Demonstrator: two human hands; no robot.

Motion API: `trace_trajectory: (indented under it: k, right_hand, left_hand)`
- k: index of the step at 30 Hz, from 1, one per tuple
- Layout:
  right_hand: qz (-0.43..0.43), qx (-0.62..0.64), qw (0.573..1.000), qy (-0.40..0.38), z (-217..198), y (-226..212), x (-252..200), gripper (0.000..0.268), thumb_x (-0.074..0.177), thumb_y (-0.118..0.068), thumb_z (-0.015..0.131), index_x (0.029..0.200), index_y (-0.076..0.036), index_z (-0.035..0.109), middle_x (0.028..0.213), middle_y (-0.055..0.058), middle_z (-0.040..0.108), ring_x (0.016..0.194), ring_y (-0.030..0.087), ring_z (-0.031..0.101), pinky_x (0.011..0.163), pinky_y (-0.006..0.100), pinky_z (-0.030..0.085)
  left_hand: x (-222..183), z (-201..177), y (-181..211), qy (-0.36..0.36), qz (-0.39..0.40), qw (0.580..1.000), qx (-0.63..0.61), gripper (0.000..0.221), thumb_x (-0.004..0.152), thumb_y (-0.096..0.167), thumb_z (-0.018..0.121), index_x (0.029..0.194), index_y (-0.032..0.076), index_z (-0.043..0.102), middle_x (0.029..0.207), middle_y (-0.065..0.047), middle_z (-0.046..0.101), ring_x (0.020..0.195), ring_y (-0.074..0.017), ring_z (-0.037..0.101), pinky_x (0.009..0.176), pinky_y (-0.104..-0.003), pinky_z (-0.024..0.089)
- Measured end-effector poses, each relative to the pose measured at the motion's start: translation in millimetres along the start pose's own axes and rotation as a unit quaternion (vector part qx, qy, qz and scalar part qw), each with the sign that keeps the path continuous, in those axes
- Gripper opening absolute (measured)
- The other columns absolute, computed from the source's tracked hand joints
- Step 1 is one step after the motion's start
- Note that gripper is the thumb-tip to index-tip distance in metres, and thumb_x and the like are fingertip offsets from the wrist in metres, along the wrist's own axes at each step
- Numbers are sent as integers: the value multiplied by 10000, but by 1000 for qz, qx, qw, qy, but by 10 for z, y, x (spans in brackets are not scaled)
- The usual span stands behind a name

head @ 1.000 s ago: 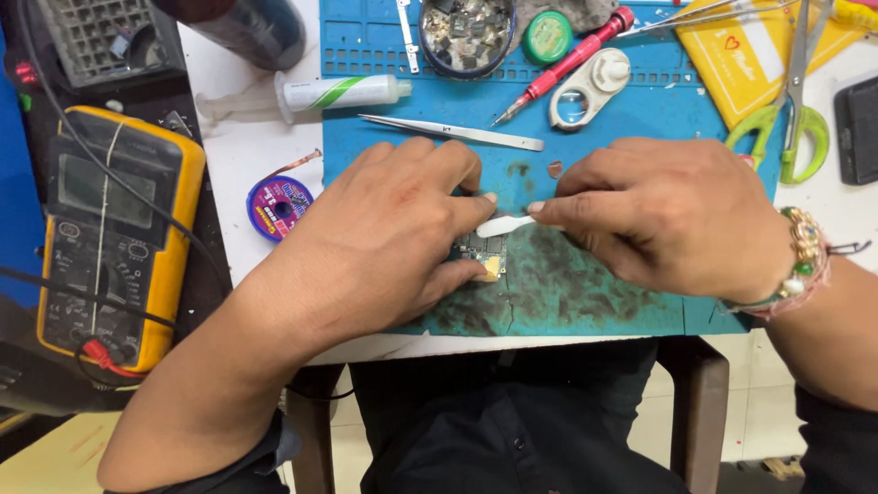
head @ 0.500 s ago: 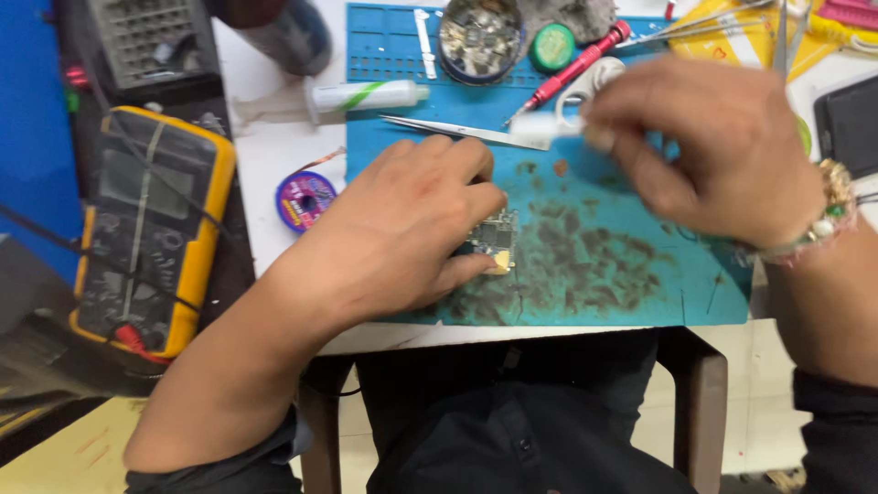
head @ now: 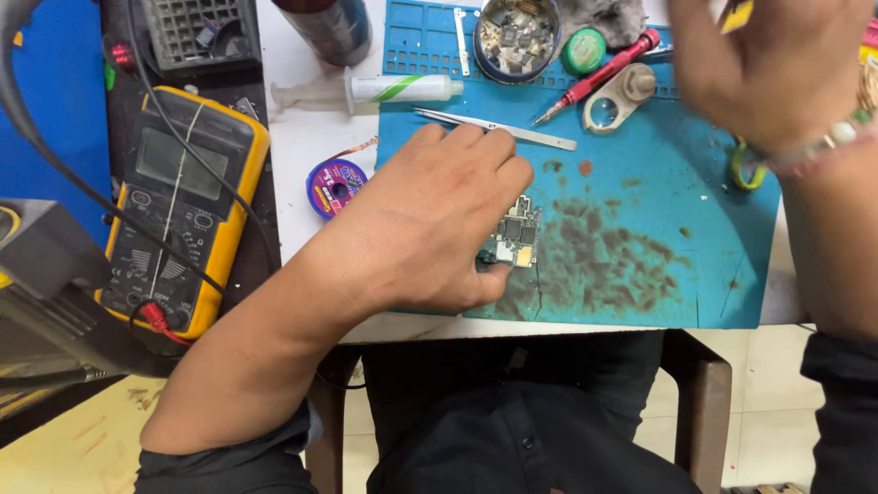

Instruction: The person cleans a small circuit board with a cotton swab and then uses a soldering iron to apply solder to components on the board.

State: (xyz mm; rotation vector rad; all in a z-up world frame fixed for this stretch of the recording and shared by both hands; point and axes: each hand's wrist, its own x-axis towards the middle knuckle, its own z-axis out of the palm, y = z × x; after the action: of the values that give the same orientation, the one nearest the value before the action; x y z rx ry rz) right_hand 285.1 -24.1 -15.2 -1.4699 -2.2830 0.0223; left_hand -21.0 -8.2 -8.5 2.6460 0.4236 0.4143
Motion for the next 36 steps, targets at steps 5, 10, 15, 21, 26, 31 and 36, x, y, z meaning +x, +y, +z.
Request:
trace_trajectory:
  k: [5,10,15,21,26,31,36]
  right_hand:
    - [38,265,939,-216,-176,-306,-72,113,850,-190,779,884,-83,768,786,16,728,625,132,665,533,265,509]
    - [103,186,919,-331,-67,-409,-78,190,791,-306,850,907,-162,805,662,15,731,545,176,700,496,309,522]
    - [23,178,946,-270,-73,-376,-68,114,779,-227,809,857,-147,787,749,8,715,634,216,676,546,342,508]
    - [6,204,939,-278,-64,-426,-56,118,731,-236,826,793,-145,783,710,8,700,622,237,653,544,367,499]
    - [25,174,947,-270,-61,-336,-54,122,783,-250,814,843,-151,775,768,-3,708,656,223,671,547,354,494]
    - [1,182,944,-274,-45,-322,-79,124,761,-256,824,835,-159,800,690,13,683,625,243,643,550,369,496]
    - [-1,167,948,-271,-65,-358,-98,135,764,-251,816,845,-146,790,755,5,710,660,234,671,561,364,511]
  left_hand:
    - [11,15,-30,-12,-1,1000,-14,524,673,367,838,1000,33,603,1009,-136,570,996,-319,566,807,-443,428]
    - [37,5,-45,-26,1,999,-21,506,704,375,849,996,42,605,1023,-130,573,1031,-331,571,825,-450,428]
    - [56,-6,-44,-53,-14,997,-52,476,739,370,848,1001,50,614,1050,-126,586,1033,-341,577,819,-464,436]
    - [84,-17,-40,-68,-25,996,-57,445,759,350,847,1011,56,628,1083,-129,592,1018,-355,573,808,-479,441]
    - [60,-9,-32,-61,-32,995,-66,419,768,342,841,1016,70,640,1092,-113,597,1015,-351,573,826,-477,441]
    - [105,-26,-28,-89,-55,992,-75,407,773,351,849,993,74,648,1078,-121,593,997,-355,575,806,-480,434]
    - [101,-23,-27,-72,-47,993,-74,423,752,335,858,998,61,649,1082,-125,596,985,-364,580,806,-487,442]
